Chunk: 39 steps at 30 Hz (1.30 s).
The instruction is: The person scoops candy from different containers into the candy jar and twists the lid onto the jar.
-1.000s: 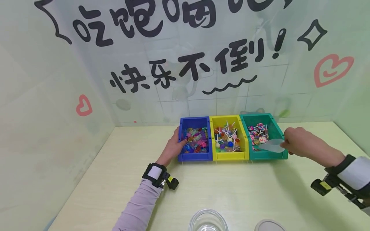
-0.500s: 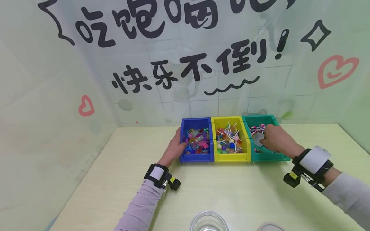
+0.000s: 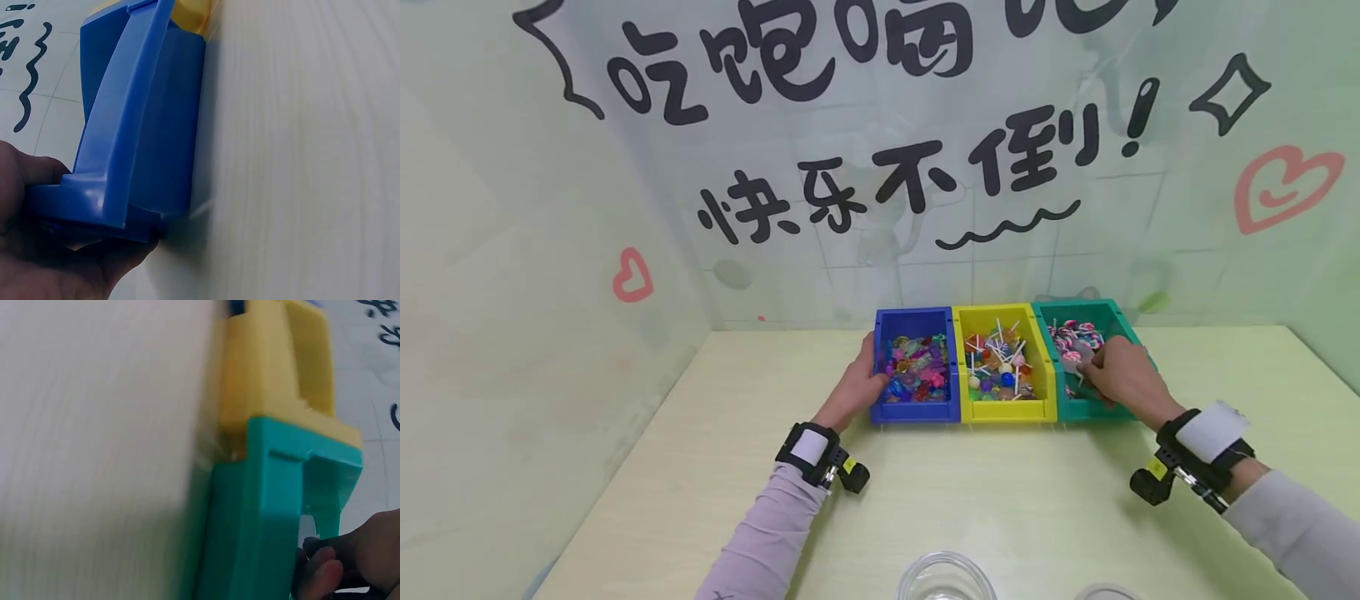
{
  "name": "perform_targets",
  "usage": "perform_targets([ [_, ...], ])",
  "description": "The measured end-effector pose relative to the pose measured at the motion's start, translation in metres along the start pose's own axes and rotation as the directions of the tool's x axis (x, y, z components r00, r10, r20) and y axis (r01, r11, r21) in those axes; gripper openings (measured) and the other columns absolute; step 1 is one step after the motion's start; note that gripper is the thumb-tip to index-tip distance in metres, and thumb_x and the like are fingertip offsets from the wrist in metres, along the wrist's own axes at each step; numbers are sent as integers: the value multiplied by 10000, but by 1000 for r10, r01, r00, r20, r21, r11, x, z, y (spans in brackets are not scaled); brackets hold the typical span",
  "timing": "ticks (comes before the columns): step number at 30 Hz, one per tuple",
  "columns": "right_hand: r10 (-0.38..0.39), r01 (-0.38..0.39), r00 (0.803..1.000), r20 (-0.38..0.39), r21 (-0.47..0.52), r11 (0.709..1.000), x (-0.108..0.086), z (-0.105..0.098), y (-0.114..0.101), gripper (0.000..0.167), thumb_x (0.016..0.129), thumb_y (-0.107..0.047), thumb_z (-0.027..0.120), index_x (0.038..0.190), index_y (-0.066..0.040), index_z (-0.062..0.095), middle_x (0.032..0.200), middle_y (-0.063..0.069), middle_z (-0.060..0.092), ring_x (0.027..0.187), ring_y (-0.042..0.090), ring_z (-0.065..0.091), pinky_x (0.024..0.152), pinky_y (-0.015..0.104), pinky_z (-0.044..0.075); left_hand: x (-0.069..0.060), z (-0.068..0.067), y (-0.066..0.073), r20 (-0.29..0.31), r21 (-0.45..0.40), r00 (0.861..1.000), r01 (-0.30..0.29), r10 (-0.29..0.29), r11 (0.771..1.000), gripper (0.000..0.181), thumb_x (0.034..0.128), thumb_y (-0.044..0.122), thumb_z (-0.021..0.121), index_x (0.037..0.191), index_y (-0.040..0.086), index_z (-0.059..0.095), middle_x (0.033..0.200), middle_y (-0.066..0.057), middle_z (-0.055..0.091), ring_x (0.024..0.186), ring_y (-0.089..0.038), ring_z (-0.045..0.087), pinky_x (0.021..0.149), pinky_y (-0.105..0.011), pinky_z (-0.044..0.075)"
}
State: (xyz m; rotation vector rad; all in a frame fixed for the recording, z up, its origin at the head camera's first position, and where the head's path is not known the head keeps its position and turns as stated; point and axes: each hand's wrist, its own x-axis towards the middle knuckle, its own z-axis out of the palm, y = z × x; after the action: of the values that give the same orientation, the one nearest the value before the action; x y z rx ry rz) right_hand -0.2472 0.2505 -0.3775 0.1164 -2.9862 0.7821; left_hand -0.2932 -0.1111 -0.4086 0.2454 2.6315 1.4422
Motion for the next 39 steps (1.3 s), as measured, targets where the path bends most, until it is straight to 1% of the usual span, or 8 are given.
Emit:
perform_targets([
  [7,-146,110,975,-169,-205,972,4,4,3,265,865,24,555,601,7,557,537,55,429,510,195,419,453,290,331,0,-4,-1,-11,-18,999,-33,33,999,752,904,-1,454,1543,114,74,1574,-156,261,1456,-314,254,1185,-515,195],
  [10,-116,97,982,-150,-125,987,3,4,6,244,879,9,556,642,40,603,549,66,452,533,202,426,461,287,325,-1,-4,-2,-9,-20,1000,-28,28,999,756,907,4,450,1546,118,63,1583,-147,241,1466,-305,230,1190,-510,181],
  [14,31,-29,999,-12,146,989,4,2,6,246,926,-68,552,793,96,680,627,37,551,596,165,468,478,254,350,-1,-3,-1,-7,-28,1000,-18,17,999,765,909,3,445,1548,108,37,1596,-139,204,1479,-293,190,1196,-502,159],
  [16,133,-159,986,101,315,936,6,0,4,268,956,-105,531,897,113,676,684,10,595,620,128,497,504,228,407,-1,-3,-1,-4,-34,1000,-15,15,999,764,912,-1,439,1548,105,30,1597,-140,198,1481,-294,183,1196,-506,153],
  [20,253,-360,931,263,540,761,9,-3,1,286,988,-114,485,1022,129,633,713,-29,605,618,76,522,569,190,479,1,-1,0,-12,-43,1000,-20,20,999,753,908,-15,432,1546,117,53,1588,-143,226,1474,-298,208,1192,-514,163],
  [22,262,-381,923,283,564,733,9,-4,1,292,995,-111,477,1062,133,623,714,-38,600,617,70,520,575,183,482,1,0,1,-23,-50,1000,-14,13,999,750,903,-20,429,1545,134,73,1576,-142,259,1463,-304,241,1185,-525,181],
  [29,185,-298,948,258,523,799,2,-7,6,319,1005,-89,439,1170,166,536,788,-4,599,662,78,512,575,198,460,-2,1,6,-61,-75,998,9,-14,997,720,907,-29,406,1538,140,102,1553,-153,303,1437,-334,296,1164,-554,219],
  [39,220,-305,949,224,488,818,3,2,-4,258,966,-71,444,984,122,615,723,7,587,629,119,523,554,227,443,-5,0,9,-20,-51,998,60,-61,997,704,932,-13,419,1538,122,87,1552,-166,304,1433,-343,301,1160,-561,219],
])
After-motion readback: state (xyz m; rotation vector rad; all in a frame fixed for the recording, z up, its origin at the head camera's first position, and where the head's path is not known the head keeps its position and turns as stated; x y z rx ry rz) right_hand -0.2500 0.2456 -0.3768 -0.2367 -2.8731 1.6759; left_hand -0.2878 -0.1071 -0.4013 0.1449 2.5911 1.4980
